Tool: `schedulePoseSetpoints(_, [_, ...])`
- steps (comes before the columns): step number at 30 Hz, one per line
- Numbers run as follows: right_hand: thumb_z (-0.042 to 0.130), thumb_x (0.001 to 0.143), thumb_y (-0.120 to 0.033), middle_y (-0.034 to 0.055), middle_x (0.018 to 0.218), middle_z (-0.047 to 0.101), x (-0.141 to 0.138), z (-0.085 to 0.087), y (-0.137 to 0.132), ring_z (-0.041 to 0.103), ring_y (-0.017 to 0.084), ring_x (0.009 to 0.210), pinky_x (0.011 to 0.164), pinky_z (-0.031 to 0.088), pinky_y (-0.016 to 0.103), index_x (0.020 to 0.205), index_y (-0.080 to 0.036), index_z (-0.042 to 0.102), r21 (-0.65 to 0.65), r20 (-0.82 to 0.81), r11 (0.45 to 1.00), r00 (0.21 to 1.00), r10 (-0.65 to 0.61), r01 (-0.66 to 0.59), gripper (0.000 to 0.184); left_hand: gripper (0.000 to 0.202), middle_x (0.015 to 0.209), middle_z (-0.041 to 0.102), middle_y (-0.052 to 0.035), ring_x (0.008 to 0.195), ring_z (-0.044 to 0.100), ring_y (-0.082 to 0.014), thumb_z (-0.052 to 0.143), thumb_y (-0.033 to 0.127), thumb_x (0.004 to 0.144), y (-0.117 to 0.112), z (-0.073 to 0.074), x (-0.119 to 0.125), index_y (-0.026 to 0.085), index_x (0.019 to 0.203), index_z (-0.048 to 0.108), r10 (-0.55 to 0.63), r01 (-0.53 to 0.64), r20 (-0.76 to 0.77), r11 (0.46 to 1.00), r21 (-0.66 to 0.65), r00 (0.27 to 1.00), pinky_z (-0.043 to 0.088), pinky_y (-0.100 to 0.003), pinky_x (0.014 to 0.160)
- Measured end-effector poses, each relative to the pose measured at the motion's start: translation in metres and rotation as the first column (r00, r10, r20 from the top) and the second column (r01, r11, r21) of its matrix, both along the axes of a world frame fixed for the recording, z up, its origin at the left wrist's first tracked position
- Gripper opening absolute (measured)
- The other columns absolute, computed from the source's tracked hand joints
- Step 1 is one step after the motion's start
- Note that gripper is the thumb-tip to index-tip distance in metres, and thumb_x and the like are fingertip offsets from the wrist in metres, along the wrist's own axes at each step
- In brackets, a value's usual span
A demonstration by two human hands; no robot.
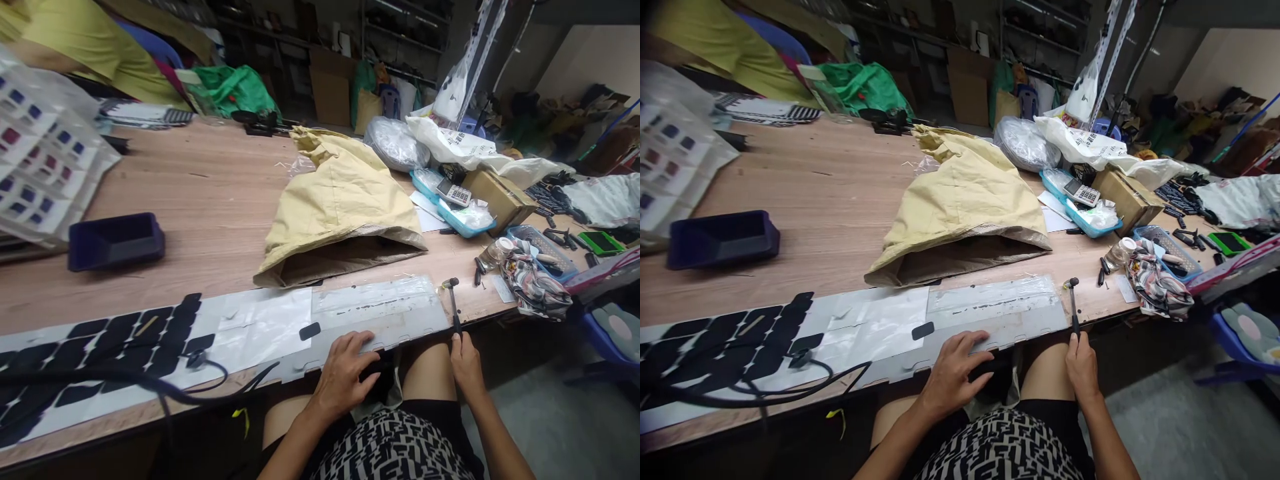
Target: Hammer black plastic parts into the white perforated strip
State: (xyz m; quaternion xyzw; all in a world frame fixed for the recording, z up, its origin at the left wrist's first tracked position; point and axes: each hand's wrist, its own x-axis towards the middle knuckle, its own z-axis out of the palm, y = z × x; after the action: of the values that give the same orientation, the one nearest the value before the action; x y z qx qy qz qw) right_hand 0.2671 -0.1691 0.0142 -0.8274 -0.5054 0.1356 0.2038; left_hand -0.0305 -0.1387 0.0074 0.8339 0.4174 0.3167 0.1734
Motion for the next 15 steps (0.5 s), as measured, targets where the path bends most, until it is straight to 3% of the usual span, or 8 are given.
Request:
schedulePoseSetpoints(3, [0.027, 0.094, -0.044, 0.005, 0.069, 0.064, 0.0, -0.001, 0.0, 0.061, 0.021, 0.064, 0.057, 0.035, 0.027, 0.089, -0.021, 0.054, 0.004, 0.002, 1.0, 1.0, 0.005, -0.005, 0.036, 0.025, 0.122, 0.059, -0.0082, 0.115, 0.049, -0.0309, 0.072, 0.026, 0.072, 0.004, 0.003, 0.004, 0.025, 0.097, 0.069, 0.02, -0.019, 0.035, 1.0, -0.017, 0.999, 0.041, -0.047, 0.097])
schedulePoseSetpoints(6, [0.027, 0.094, -0.043, 0.0045, 0.067, 0.063, 0.002, -0.003, 0.001, 0.06, 0.021, 0.062, 0.056, 0.033, 0.027, 0.089, -0.021, 0.055, -0.002, 0.028, 1.0, 0.999, 0.019, -0.018, 0.035, 0.017, 0.105, 0.065, -0.007, 0.103, 0.056, -0.0251, 0.065, 0.029, 0.08, 0.037, 0.01, 0.015, 0.023, 0.096, 0.068, 0.101, -0.095, 0.134, 0.994, -0.05, 0.986, 0.045, -0.041, 0.091])
schedulePoseSetpoints(11, [0.026, 0.095, -0.042, 0.0037, 0.065, 0.062, 0.005, -0.008, 0.0, 0.059, 0.02, 0.058, 0.055, 0.031, 0.027, 0.09, -0.021, 0.053, -0.033, 0.05, 0.999, 0.999, 0.021, -0.019, 0.034, 0.021, 0.089, 0.068, -0.0062, 0.09, 0.061, -0.022, 0.06, 0.034, 0.082, 0.149, 0.023, 0.046, 0.02, 0.094, 0.068, 0.391, -0.361, 0.213, 0.917, -0.169, 0.895, 0.047, -0.034, 0.085])
schedulePoseSetpoints(15, [0.025, 0.096, -0.042, 0.0037, 0.066, 0.063, 0.007, -0.01, 0.0, 0.061, 0.021, 0.06, 0.056, 0.032, 0.028, 0.089, -0.022, 0.051, -0.049, 0.046, 0.998, 0.998, 0.033, -0.031, 0.034, 0.029, 0.092, 0.072, -0.0098, 0.093, 0.066, -0.0259, 0.057, 0.035, 0.081, 0.235, 0.029, 0.075, 0.018, 0.102, 0.069, 0.578, -0.507, 0.07, 0.762, -0.404, 0.813, 0.048, -0.034, 0.083])
